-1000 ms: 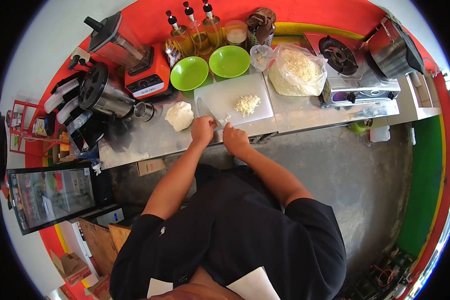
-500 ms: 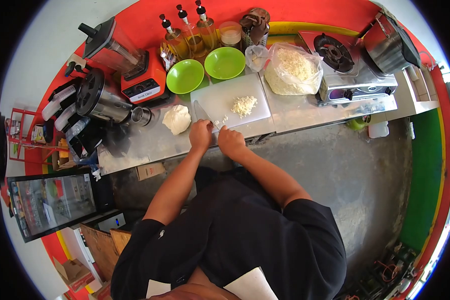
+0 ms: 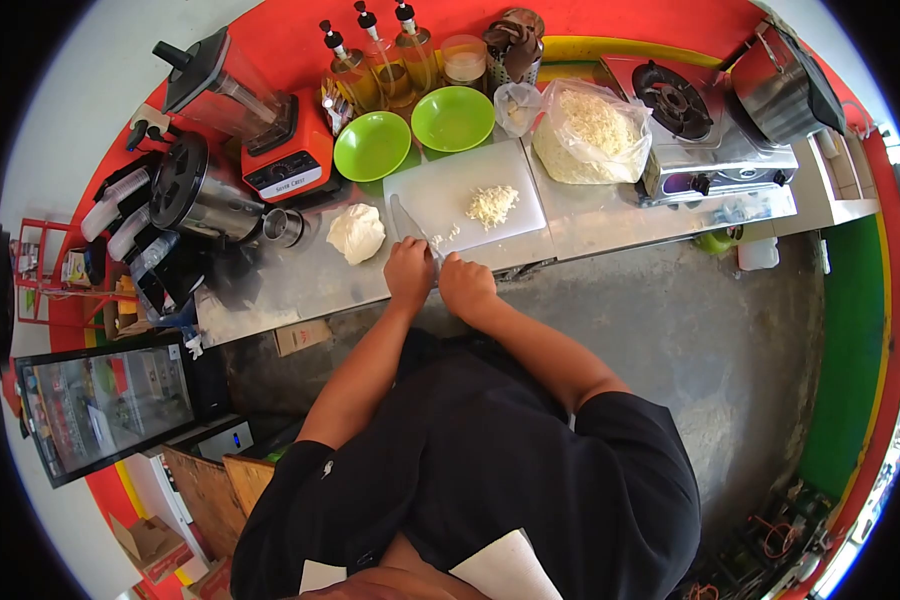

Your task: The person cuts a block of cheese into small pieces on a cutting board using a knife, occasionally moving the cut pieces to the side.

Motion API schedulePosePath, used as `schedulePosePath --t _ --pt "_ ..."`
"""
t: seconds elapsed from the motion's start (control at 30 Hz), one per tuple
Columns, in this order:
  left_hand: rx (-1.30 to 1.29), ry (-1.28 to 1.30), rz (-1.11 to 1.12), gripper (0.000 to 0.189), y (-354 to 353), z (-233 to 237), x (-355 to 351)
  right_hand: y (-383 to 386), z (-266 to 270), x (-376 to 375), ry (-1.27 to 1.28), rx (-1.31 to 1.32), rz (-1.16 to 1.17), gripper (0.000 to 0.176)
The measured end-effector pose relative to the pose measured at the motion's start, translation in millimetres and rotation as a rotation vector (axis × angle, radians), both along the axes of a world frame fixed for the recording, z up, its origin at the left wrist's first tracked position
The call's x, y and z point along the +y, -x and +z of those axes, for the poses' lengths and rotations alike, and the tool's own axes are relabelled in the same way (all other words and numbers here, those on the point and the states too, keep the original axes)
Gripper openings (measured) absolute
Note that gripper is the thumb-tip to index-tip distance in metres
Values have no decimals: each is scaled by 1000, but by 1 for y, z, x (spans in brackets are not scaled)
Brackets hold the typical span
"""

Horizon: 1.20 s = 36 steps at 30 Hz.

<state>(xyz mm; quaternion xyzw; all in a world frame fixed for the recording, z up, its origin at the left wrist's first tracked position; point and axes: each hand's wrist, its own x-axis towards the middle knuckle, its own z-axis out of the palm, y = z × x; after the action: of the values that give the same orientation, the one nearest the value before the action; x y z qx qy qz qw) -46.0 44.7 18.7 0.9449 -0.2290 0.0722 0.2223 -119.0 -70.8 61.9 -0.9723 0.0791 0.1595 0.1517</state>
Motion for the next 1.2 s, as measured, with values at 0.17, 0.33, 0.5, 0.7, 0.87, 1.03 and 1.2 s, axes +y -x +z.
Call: schedulePosePath --t 0.17,0.33,0.5,0.7,0.87,1.03,1.2 --pt "41 66 76 10 -3 3 -3 -7 -22 -1 -51 8 -61 20" --pt "2 80 21 12 0 -4 0 -15 -15 -2 -2 -34 -4 21" --pt "107 118 118 13 -2 -1 -2 -8 -20 -3 -63 -2 -35 22" --pt "301 129 221 10 -18 8 -6 -15 -16 -3 -23 -36 -2 19" --pt "211 92 186 10 -10 1 -4 -13 -28 3 -61 -20 -28 18" --pt "72 166 98 12 -1 0 -1 -16 -21 3 -37 -79 -5 16" --pt "182 107 160 14 -4 -1 0 -14 -31 4 -81 -58 -33 19"
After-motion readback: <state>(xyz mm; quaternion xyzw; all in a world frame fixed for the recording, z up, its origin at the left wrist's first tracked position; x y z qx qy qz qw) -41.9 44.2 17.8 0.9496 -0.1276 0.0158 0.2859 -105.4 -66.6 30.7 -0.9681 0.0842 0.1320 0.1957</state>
